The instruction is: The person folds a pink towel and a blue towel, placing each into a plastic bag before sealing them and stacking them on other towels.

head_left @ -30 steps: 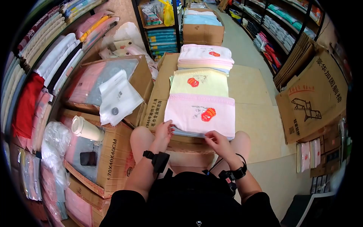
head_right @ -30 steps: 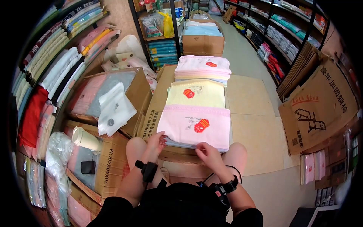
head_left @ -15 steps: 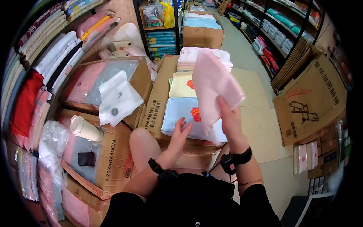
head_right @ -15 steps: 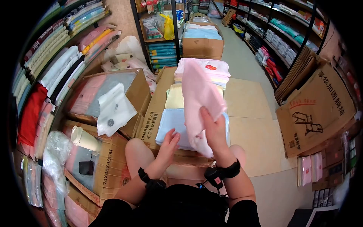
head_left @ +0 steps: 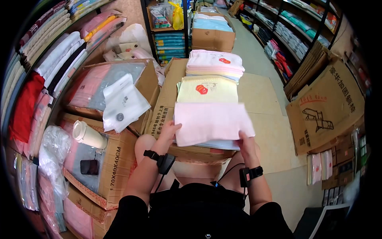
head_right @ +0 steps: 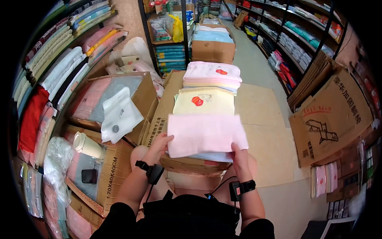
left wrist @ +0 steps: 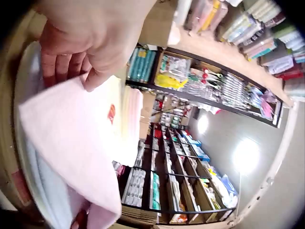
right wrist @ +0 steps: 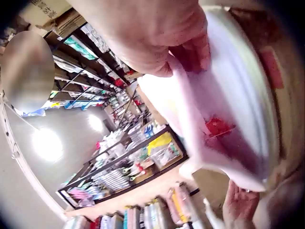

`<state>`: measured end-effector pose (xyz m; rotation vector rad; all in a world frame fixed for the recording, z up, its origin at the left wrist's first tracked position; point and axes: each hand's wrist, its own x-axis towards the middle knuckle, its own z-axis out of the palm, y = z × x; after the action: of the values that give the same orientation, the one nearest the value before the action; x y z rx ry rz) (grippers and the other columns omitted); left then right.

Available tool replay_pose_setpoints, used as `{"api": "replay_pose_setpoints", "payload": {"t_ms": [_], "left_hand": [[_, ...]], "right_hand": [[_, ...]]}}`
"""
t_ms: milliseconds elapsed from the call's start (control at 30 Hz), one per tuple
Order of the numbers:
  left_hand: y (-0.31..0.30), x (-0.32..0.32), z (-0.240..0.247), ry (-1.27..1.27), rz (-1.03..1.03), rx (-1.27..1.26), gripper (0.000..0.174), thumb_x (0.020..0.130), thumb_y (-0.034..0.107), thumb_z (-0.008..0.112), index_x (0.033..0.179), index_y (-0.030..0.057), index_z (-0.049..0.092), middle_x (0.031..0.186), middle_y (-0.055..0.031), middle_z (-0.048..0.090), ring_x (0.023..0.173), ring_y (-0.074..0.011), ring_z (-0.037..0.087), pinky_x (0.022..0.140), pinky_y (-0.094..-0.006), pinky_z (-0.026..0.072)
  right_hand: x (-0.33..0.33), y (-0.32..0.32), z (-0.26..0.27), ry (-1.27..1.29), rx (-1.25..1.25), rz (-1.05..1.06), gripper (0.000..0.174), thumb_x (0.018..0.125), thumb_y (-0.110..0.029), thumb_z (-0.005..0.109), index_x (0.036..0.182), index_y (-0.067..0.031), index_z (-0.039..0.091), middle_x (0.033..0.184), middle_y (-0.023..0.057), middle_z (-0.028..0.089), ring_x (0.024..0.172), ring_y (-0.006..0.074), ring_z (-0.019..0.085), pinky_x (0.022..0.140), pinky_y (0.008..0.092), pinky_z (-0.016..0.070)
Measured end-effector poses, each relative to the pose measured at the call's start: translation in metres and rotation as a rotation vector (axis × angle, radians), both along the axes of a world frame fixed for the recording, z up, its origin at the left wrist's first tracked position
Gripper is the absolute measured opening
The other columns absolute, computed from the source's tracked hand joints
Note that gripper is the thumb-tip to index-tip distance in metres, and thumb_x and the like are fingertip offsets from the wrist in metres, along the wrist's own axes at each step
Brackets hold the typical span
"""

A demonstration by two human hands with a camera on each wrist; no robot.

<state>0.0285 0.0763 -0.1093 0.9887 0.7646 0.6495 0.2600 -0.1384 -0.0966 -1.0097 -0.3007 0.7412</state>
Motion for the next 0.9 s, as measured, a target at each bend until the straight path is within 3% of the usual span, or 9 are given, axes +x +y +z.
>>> {"api": "replay_pose_setpoints", "payload": {"t_ms": [33,67,167,300,400,567,733,867,900], "left_hand": [[0.0,-0.002,-0.005,0.216,-0.085,-0.201,0.038,0.081,0.014,0.059,0.113,-0.0002,0.043,0.102,-0.0126,0.057,0.089,-0.0221,0.06,0.076,-0.0338,0.0489],[0.0,-0.003,-0.018,0.16,-0.052,-0.245,0.038,0.08,0.019,0.062,0.111,0.0013,0.046,0.102,-0.0114,0.057,0.087,-0.0213,0.06,0.075,-0.035,0.0485],[0.001,-0.009,-0.026,0.064,-0.058,-0.349,0.036,0.082,0.021,0.06,0.11,0.0031,0.048,0.102,-0.0106,0.057,0.087,-0.0217,0.059,0.075,-0.0362,0.0486],[-0.017,-0.001,-0.01,0.258,-0.069,-0.38,0.033,0.082,0.017,0.058,0.108,-0.0018,0.05,0.099,-0.0111,0.059,0.088,-0.0201,0.059,0.074,-0.0341,0.0493],[0.002,0.009,-0.034,-0.035,-0.102,-0.167,0.037,0.084,0.015,0.055,0.116,-0.0019,0.047,0.105,-0.0116,0.058,0.094,-0.0202,0.057,0.08,-0.0337,0.0473],[0.023,0.036,0.077,-0.196,-0.055,0.028,0.034,0.084,0.011,0.054,0.115,-0.0016,0.047,0.104,-0.0115,0.058,0.091,-0.0189,0.058,0.08,-0.0307,0.0476],[0.01,0.033,0.125,-0.369,-0.085,0.143,0.031,0.084,0.01,0.054,0.112,-0.0016,0.047,0.105,-0.0106,0.057,0.091,-0.0169,0.058,0.079,-0.0297,0.0478],[0.005,0.026,0.106,-0.317,-0.119,0.161,0.03,0.083,0.011,0.055,0.109,-0.0019,0.048,0.099,-0.0086,0.058,0.086,-0.0158,0.058,0.076,-0.0284,0.0478],[0.009,0.024,0.092,-0.234,-0.098,0.18,0.03,0.083,0.012,0.056,0.108,-0.0023,0.049,0.096,-0.0081,0.059,0.083,-0.0154,0.058,0.074,-0.0278,0.0479]], "right_hand": [[-0.001,-0.007,-0.009,0.032,-0.133,0.006,0.043,0.084,-0.013,0.053,0.124,-0.0014,0.039,0.115,0.0119,0.051,0.099,0.0219,0.054,0.079,0.0353,0.049],[0.001,-0.012,-0.017,0.066,-0.267,0.012,0.042,0.085,-0.015,0.053,0.123,-0.0021,0.04,0.113,0.0118,0.052,0.094,0.0222,0.056,0.073,0.0343,0.0517],[0.005,-0.011,-0.014,0.148,-0.186,-0.036,0.039,0.086,-0.018,0.053,0.12,-0.0035,0.043,0.11,0.0117,0.053,0.089,0.0223,0.058,0.066,0.0312,0.0531],[0.018,-0.005,-0.021,0.307,-0.099,-0.053,0.038,0.085,-0.016,0.055,0.118,-0.0017,0.045,0.11,0.0127,0.054,0.092,0.0228,0.058,0.075,0.0359,0.0513],[0.042,0.014,-0.034,0.205,-0.12,-0.109,0.038,0.084,-0.015,0.055,0.117,0.0013,0.045,0.111,0.0129,0.054,0.096,0.0234,0.057,0.078,0.036,0.0499],[0.041,0.018,0.06,0.1,0.109,-0.116,0.039,0.084,-0.013,0.055,0.118,0.0026,0.044,0.112,0.012,0.054,0.099,0.0219,0.056,0.081,0.0342,0.0493],[0.017,-0.014,0.117,-0.001,0.259,-0.186,0.04,0.086,-0.014,0.053,0.122,-0.0005,0.042,0.114,0.01,0.053,0.101,0.0198,0.055,0.084,0.0345,0.0479],[0.015,-0.023,0.085,0.004,0.192,-0.223,0.042,0.086,-0.015,0.053,0.124,-0.0006,0.04,0.114,0.0096,0.053,0.1,0.0197,0.054,0.087,0.035,0.046],[0.016,-0.02,0.058,0.061,0.124,-0.115,0.042,0.086,-0.014,0.052,0.124,-0.0009,0.04,0.113,0.0093,0.053,0.099,0.02,0.055,0.086,0.0348,0.0465]]}}
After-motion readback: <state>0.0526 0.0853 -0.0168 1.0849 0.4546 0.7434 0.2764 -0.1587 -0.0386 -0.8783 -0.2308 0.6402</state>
